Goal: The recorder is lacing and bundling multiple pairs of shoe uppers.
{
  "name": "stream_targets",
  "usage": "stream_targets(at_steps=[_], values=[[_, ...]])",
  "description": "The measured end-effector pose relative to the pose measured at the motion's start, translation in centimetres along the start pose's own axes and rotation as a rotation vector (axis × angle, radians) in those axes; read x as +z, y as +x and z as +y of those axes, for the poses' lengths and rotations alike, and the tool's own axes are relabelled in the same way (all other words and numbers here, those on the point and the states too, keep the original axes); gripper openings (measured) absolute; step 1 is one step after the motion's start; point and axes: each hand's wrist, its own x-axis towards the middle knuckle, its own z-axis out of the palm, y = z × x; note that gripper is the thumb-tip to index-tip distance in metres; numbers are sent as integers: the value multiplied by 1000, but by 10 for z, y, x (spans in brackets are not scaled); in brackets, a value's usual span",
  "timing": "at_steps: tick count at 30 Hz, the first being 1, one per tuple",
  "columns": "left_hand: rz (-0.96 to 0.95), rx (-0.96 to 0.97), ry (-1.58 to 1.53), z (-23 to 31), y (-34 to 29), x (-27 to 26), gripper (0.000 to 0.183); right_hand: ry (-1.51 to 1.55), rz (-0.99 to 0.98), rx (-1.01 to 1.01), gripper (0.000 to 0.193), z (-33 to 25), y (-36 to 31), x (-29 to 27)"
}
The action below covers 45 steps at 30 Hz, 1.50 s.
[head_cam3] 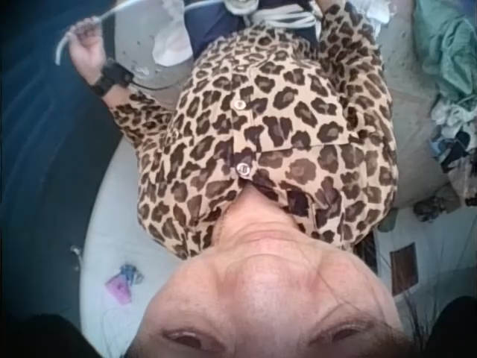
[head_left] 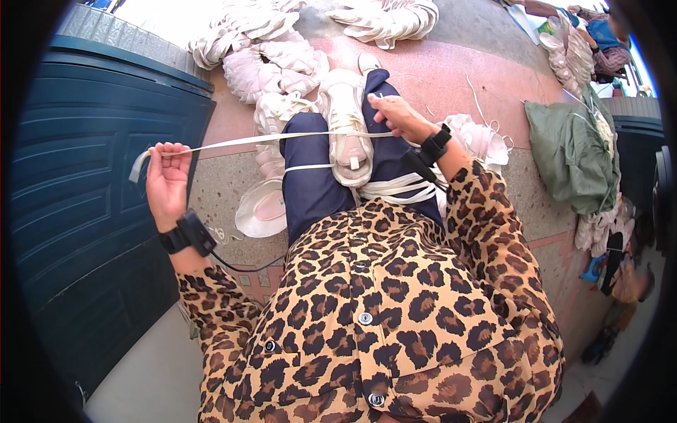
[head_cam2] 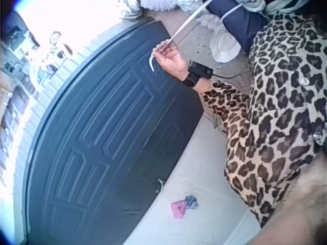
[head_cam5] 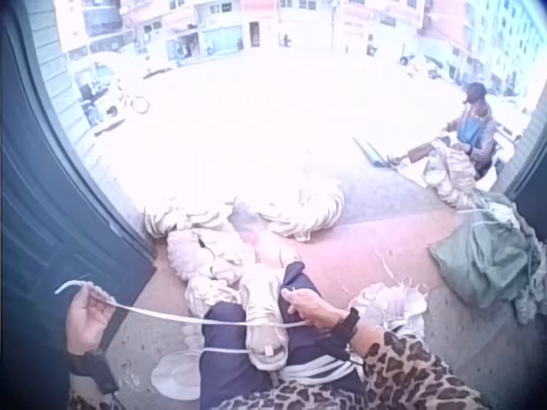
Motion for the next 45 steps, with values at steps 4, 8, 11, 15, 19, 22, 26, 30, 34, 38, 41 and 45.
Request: stream_targets(at_steps=[4,8,11,15,19,22,26,30,34,38,41,45], values=[[119,-14,-74,27,29,-15,20,-154,-23,-92,34,5,-25,-9],[-33,36,-32,41,50,5,21,-479,-155,-324,21,23,-47,9],[-115,85,106,57,56,28,20,-581,-113,-467,23,33,-50,19],[48,329,757,49,59,50,23,-696,59,-518,22,35,-42,17],[-175,555,1572,-44,52,62,22,-840,238,-617,18,35,-34,20],[-431,-16,1296,-121,24,68,21,-913,275,-686,15,33,-31,26],[-344,-149,1130,-185,-4,73,17,-1107,254,-822,17,25,-32,28],[-381,568,1670,-201,-7,74,12,-1271,146,-779,20,18,-36,26],[-270,499,1732,-213,-2,79,12,-1457,173,-864,14,15,-35,30],[-299,539,1749,-220,1,81,12,-1410,185,-816,12,17,-31,30],[-314,530,1741,-222,4,83,12,-1337,123,-672,9,19,-28,29],[-356,541,1771,-223,10,89,13,-1420,142,-800,7,19,-25,28]])
